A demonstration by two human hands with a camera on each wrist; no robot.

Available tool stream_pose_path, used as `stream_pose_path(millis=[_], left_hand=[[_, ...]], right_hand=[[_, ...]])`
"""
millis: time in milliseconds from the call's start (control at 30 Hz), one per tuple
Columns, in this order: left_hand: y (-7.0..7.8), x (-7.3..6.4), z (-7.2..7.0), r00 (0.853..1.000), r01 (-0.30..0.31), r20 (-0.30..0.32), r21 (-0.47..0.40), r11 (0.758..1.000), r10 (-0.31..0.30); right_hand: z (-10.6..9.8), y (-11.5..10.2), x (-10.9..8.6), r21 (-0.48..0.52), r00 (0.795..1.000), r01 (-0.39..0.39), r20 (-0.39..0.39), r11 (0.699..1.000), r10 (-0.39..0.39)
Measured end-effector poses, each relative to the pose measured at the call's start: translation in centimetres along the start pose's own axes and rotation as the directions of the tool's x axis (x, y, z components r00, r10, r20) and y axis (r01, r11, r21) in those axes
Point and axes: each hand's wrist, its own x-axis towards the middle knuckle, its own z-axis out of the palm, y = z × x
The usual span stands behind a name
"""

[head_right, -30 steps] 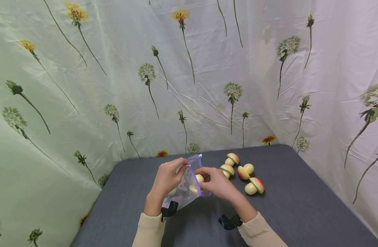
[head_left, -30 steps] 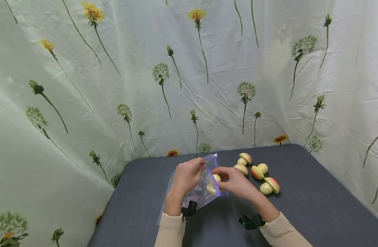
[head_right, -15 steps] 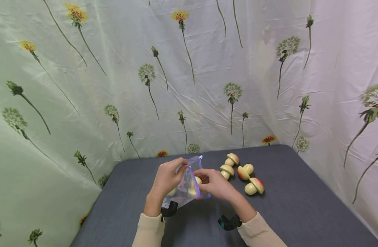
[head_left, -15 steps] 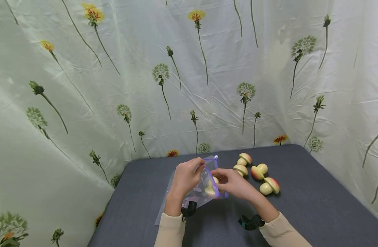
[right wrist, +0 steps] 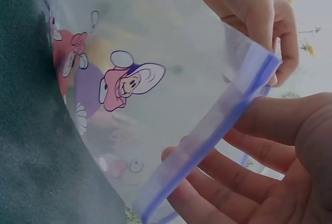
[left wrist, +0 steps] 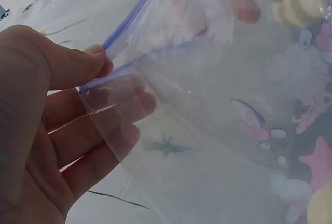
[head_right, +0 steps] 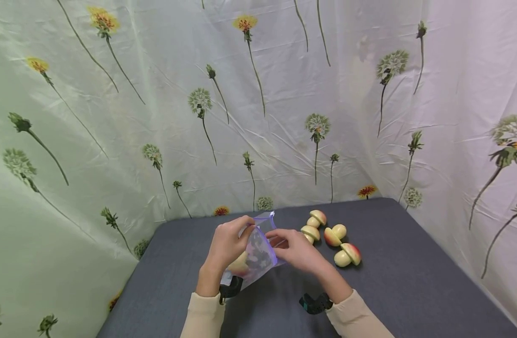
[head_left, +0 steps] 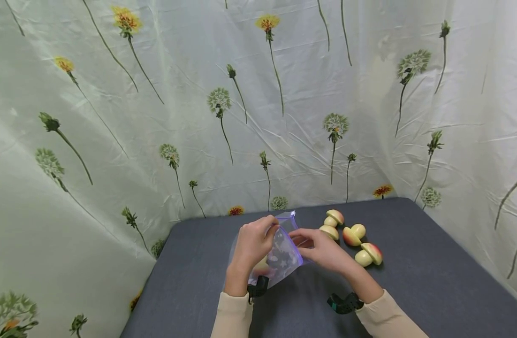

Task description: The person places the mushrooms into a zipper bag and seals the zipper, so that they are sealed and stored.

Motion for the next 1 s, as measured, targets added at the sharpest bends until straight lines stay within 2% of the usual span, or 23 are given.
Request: stream_pose_path(millis=[133, 333, 667, 1000], left_hand=[[-0.1, 0.0, 0.0, 1.0, -0.002, -0.015, -0.001, 1.0, 0.002], [-0.1, 0.1, -0.1, 1.0, 0.012, -0.024, -0.013, 1.0, -0.013], [0.1, 0.0, 0.1, 0.999, 0.034, 0.015, -0.001, 0.999, -0.034], [0.3, 0.1, 0.1, 1.0, 0.012, 0.003, -0.015, 1.0, -0.012]], right_hand=[[-0.3, 0.1, -0.1, -0.007, 1.0, -0.012, -0.029, 1.0, 0.011], [-0.9, 0.2, -0.1, -0.027, 0.997, 0.025, -0.073, 0.999, -0.027], [-1.8, 0.1, -0.3, -0.03, 0.989, -0.013, -0.15, 0.999, 0.008], [-2.9, 1.0, -0.2, -0.078, 0.959, -0.061, -0.282, 0.995, 0.037]])
